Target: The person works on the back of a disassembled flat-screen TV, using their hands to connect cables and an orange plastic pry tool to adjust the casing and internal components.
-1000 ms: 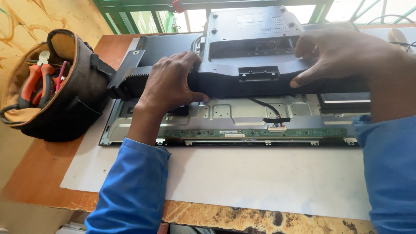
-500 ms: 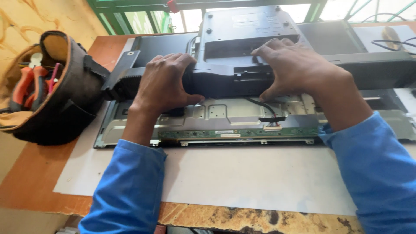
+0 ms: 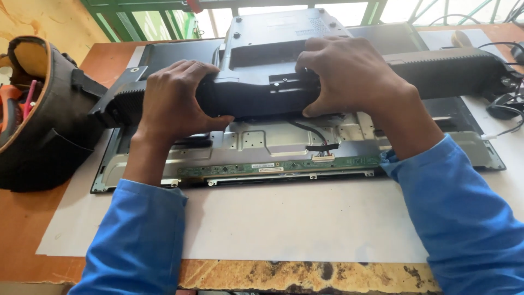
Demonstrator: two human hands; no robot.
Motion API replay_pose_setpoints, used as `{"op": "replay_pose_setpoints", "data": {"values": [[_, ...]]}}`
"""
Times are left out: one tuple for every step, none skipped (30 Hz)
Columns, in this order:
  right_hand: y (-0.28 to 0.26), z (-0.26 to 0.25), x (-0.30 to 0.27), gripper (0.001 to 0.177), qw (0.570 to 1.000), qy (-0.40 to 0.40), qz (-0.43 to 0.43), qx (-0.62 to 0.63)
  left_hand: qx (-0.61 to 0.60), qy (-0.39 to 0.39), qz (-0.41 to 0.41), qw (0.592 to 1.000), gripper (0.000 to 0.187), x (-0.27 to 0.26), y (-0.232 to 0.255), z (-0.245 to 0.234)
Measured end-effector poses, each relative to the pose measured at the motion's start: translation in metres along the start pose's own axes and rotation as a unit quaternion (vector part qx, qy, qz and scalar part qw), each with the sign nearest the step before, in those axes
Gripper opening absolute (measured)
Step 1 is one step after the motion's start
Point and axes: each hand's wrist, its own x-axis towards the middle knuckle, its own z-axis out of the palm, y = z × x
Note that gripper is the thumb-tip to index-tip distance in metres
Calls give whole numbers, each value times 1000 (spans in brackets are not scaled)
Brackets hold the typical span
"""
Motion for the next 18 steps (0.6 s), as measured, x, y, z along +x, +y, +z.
{"op": "replay_pose_setpoints", "data": {"values": [[1, 0, 0, 69, 1000, -2, 4, -2, -4, 1, 2, 1000, 72, 0, -2, -1], [2, 0, -1, 69, 1000, 25, -14, 6, 19, 14, 15, 1000, 74, -1, -3, -2], [3, 0, -3, 70, 998, 50, -31, 13, 38, 28, 27, 999, 76, -1, -3, -1], [8, 3, -5, 70, 999, 46, -26, 11, 32, 29, 29, 999, 76, -1, -1, -1], [12, 6, -3, 72, 996, 80, -44, 20, 37, 20, 23, 999, 77, 0, -1, -4], [16, 9, -1, 74, 991, 114, -63, 29, 43, 12, 17, 999, 79, 0, -1, -8], [16, 10, -2, 74, 991, 114, -61, 29, 42, 11, 18, 999, 79, 2, 0, -9], [16, 11, -2, 74, 991, 117, -59, 27, 38, 11, 28, 999, 79, 3, 1, -10], [15, 11, -1, 73, 990, 122, -61, 26, 37, 10, 36, 999, 79, 3, 2, -13], [17, 12, -1, 73, 990, 123, -61, 27, 39, 9, 35, 999, 79, 5, 5, -15], [18, 13, -1, 74, 989, 133, -61, 35, 39, 35, 65, 997, 81, 7, 9, -16], [20, 14, -2, 76, 987, 143, -61, 43, 39, 60, 94, 993, 83, 9, 13, -17], [20, 12, -3, 76, 987, 141, -59, 44, 37, 59, 95, 993, 83, 10, 21, -18], [20, 10, -4, 76, 988, 139, -46, 51, 45, 99, 114, 987, 70, 12, 30, -19], [21, 8, -4, 76, 988, 140, -35, 58, 55, 140, 134, 980, 59, 15, 38, -21], [22, 6, -5, 76, 988, 140, -33, 58, 54, 140, 135, 979, 59, 17, 45, -19], [23, 4, -7, 74, 988, 139, -31, 63, 49, 162, 163, 972, 42, 18, 53, -18], [25, 2, -8, 71, 988, 138, -28, 68, 44, 184, 191, 963, 29, 19, 61, -16]]}}
